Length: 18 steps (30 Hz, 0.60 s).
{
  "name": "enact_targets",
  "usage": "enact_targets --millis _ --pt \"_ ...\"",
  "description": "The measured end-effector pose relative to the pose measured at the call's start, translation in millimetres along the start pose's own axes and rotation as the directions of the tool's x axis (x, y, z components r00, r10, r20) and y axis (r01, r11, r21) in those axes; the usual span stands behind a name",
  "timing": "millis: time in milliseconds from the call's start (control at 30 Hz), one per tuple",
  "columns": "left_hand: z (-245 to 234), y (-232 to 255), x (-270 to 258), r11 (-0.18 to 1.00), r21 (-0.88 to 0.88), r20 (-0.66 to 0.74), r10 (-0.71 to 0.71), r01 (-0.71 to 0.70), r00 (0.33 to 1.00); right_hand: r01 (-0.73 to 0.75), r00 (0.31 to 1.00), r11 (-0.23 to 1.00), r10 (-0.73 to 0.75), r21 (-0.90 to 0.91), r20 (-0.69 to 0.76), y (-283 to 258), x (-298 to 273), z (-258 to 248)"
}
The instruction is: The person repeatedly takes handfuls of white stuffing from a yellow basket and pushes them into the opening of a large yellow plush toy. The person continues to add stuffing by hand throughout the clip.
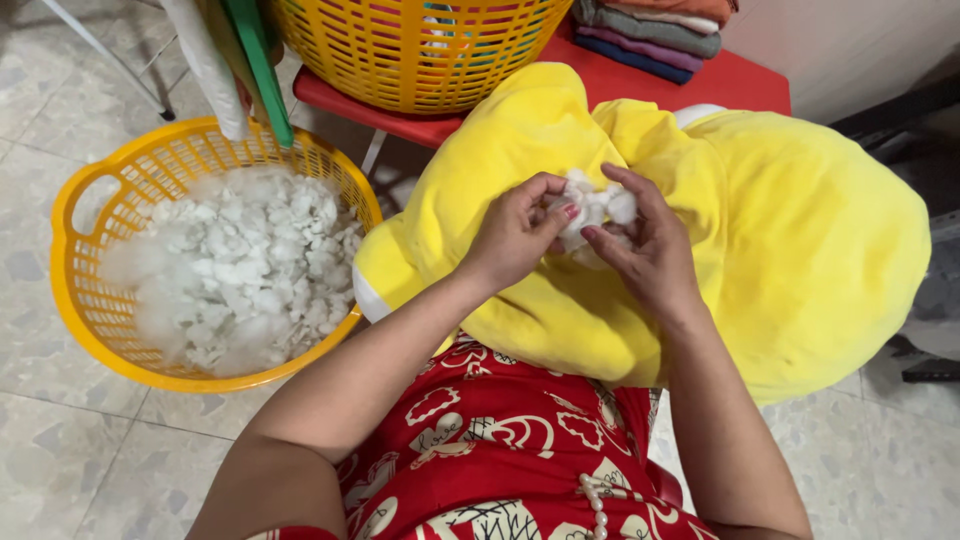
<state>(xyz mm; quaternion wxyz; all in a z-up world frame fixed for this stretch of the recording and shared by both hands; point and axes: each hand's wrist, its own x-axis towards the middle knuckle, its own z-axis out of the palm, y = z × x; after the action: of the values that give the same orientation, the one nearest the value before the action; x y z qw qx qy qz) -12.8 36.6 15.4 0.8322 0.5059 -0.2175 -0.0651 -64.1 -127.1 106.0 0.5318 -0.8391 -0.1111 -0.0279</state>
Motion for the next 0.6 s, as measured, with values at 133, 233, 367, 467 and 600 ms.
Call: enact_targets --millis 133,233,367,467,600 --pt "-0.9 0.9 -5.6 0.999 -0.025 0.023 0.040 -0.040 0.999 -0.037 0.997 0.998 0.040 0.047 -0.070 22.6 0.6 -0.4" --pt "0.3 7.7 -10.0 0.994 0.048 0.023 0.097 -0.098 0.995 -0.065 0.991 0.986 0.082 0.152 -0.104 36.2 -0.4 -6.8" --pt "-2.4 18.3 -11.8 0.996 0.026 -0.055 0.092 -0.091 0.994 0.036 0.985 0.997 -0.024 0.070 -0.170 44.0 4.7 -11.4" --pt "-9.5 23.2 -12.7 0.991 0.099 -0.086 0.100 -0.091 0.991 -0.010 0.977 0.995 0.031 0.100 -0.213 44.7 6.6 -9.4" --pt "-19.9 28.5 -13.4 0.987 0.093 -0.139 0.146 -0.134 0.979 -0.018 0.955 0.976 0.081 0.218 -0.285 42.8 9.4 -10.8"
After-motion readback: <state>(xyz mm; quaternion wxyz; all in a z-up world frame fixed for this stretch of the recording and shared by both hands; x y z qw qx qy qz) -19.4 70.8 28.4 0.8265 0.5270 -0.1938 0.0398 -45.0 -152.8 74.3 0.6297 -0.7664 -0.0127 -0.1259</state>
